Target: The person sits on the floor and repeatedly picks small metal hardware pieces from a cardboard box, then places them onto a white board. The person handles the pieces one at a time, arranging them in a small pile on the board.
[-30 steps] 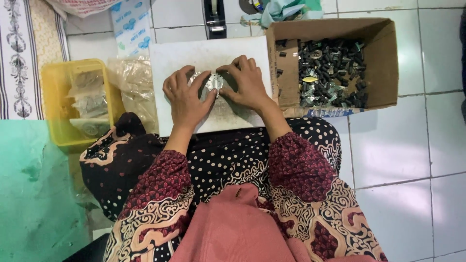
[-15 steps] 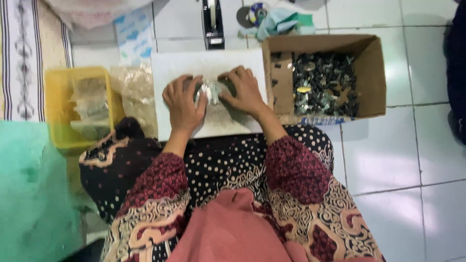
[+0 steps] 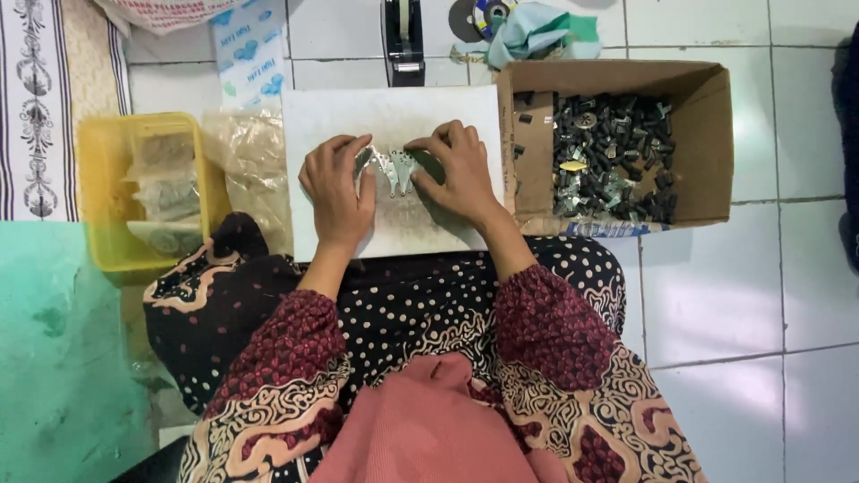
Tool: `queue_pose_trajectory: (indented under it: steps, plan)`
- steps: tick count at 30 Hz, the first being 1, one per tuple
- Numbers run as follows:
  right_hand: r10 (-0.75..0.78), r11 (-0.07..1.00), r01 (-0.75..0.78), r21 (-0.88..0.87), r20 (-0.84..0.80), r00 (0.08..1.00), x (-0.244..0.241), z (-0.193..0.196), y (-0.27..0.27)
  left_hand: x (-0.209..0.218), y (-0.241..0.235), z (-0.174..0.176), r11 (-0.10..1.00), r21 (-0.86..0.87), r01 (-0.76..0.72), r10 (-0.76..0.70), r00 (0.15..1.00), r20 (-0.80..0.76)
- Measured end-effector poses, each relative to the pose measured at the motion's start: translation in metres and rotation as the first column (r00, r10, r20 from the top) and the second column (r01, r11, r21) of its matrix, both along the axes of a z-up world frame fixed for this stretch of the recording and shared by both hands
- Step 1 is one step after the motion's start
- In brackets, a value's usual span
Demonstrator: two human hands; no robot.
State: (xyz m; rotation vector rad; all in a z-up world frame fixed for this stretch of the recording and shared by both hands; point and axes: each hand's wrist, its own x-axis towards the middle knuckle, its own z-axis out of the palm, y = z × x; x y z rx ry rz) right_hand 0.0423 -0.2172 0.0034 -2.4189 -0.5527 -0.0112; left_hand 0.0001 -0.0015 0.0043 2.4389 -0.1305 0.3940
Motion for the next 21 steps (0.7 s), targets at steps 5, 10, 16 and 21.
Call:
queue_pose_trajectory:
  steps: [5, 10, 16, 21]
  plan:
    - [-0.002, 0.999, 0.002, 0.038, 0.006, 1.000, 0.004, -0.003, -0.001, 0.002, 0.000, 0.005, 1.000, -0.020, -0.004, 0.004, 1.000, 0.001]
    - [-0.015, 0.998, 0.015, 0.066, 0.004, 1.000, 0.004, -0.007, -0.002, 0.003, 0.000, 0.001, 1.000, -0.026, -0.001, 0.001, 1.000, 0.011]
    - [-0.023, 0.993, 0.020, 0.116, 0.025, 0.999, 0.007, -0.016, -0.005, 0.005, 0.002, -0.008, 0.999, 0.038, 0.019, -0.018, 1.000, -0.014]
    - [-0.031, 0.983, 0.029, 0.184, 0.004, 1.000, 0.008, -0.019, -0.002, 0.004, 0.000, 0.000, 0.997, 0.080, 0.022, -0.026, 0.998, 0.049]
